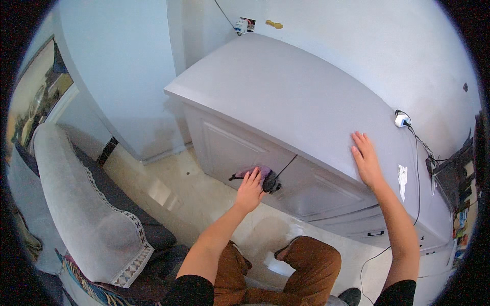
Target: The person wipes the front and top surfaces of a white cabinet using a purple cloth and a white tissue. They then walk to a table, place the cloths in a pink basin of water, and wring them out.
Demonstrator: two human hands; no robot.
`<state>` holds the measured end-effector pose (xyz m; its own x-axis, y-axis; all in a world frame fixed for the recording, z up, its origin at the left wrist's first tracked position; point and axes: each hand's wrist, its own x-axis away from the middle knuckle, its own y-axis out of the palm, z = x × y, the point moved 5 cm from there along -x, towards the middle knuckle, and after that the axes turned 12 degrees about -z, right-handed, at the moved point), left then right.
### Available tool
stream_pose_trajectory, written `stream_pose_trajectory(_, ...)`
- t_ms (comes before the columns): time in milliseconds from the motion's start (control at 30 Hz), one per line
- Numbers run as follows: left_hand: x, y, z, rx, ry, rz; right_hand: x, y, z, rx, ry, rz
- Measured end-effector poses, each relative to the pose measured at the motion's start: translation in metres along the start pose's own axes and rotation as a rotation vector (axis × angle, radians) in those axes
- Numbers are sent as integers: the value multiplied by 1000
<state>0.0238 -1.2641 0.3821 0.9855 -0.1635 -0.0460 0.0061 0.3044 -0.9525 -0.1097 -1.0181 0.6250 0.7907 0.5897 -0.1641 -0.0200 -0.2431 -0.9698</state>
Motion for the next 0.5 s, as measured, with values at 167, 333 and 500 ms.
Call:
stream_pose_trajectory(167,-21,-42,34,195,-17,347,-1,2,-15,61,-80,-27)
stream_pose_trajectory(333,-48,-67,57,156,40,451,4,0,-8,55,-54,-11)
stream_pose_trajectory(500,-19,21,22,-5,-34,69,1,2,-9,63,-62,30)
